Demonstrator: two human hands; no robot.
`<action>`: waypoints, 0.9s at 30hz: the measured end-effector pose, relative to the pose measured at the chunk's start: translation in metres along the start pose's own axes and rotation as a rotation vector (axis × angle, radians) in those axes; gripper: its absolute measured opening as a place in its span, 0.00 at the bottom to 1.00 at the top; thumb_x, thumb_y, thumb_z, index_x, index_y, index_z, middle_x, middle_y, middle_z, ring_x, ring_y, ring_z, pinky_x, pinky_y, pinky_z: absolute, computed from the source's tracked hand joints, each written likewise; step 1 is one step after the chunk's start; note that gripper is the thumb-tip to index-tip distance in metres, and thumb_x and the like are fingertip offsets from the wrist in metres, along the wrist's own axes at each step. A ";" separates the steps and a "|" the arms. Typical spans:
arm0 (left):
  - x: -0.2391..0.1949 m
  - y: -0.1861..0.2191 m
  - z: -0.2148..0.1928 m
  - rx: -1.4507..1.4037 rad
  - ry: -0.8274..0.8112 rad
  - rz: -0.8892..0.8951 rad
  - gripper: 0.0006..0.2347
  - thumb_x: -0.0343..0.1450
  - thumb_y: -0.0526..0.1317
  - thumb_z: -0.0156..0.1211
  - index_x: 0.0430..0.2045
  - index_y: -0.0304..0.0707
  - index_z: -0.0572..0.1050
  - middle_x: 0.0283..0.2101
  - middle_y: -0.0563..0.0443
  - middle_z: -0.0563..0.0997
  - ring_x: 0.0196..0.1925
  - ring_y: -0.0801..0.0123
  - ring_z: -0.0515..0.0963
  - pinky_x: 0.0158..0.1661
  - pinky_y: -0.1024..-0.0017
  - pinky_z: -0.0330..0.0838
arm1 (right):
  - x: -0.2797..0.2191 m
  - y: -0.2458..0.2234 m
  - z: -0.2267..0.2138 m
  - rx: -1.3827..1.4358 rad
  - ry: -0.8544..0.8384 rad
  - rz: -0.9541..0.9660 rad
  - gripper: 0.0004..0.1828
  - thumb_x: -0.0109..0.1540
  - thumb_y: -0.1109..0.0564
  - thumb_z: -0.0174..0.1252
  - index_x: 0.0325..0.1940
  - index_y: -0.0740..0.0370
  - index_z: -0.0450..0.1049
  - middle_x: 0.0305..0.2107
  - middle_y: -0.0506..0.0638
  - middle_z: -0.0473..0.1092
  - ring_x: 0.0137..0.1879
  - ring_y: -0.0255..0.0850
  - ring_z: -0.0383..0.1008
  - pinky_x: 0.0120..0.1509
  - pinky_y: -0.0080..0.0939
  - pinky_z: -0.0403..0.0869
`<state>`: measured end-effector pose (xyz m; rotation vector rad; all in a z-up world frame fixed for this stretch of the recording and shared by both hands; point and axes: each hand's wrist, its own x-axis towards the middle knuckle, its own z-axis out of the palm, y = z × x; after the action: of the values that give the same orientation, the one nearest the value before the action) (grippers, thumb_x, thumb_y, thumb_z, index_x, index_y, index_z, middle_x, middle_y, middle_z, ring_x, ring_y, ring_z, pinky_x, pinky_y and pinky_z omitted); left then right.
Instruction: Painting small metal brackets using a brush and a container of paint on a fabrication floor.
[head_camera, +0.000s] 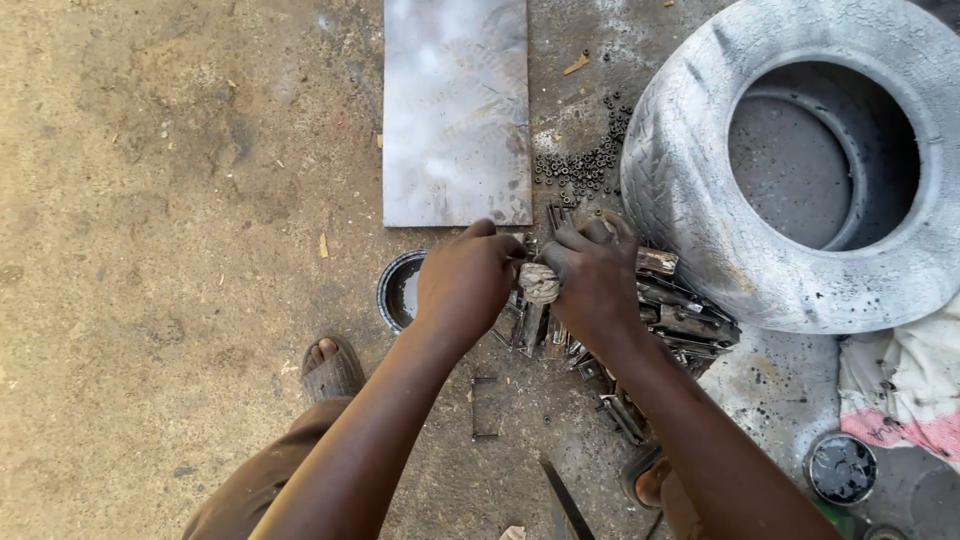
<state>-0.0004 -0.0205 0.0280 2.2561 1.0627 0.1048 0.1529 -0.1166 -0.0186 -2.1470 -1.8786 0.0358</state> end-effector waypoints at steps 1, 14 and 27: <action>0.003 -0.007 0.007 0.003 0.003 -0.005 0.07 0.70 0.38 0.62 0.37 0.46 0.85 0.37 0.44 0.81 0.36 0.41 0.83 0.37 0.51 0.78 | 0.002 -0.007 -0.009 0.004 0.001 -0.004 0.07 0.58 0.55 0.72 0.38 0.55 0.81 0.30 0.45 0.73 0.52 0.44 0.72 0.75 0.70 0.59; 0.005 -0.043 0.017 0.214 -0.005 0.035 0.04 0.70 0.35 0.60 0.31 0.41 0.83 0.33 0.46 0.83 0.36 0.48 0.85 0.35 0.56 0.80 | 0.016 -0.001 -0.020 0.076 -0.076 0.020 0.24 0.49 0.44 0.78 0.44 0.50 0.79 0.36 0.46 0.74 0.50 0.45 0.72 0.70 0.67 0.59; -0.005 -0.082 -0.075 -0.877 0.082 -0.584 0.11 0.70 0.38 0.55 0.32 0.23 0.77 0.18 0.57 0.64 0.18 0.83 0.63 0.20 0.87 0.53 | 0.014 0.025 -0.011 0.898 -0.249 0.528 0.20 0.69 0.44 0.63 0.35 0.63 0.77 0.27 0.53 0.76 0.37 0.39 0.74 0.54 0.48 0.72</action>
<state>-0.0826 0.0531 0.0420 1.1318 1.3366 0.3398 0.1817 -0.1081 -0.0111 -1.9091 -0.9914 1.0669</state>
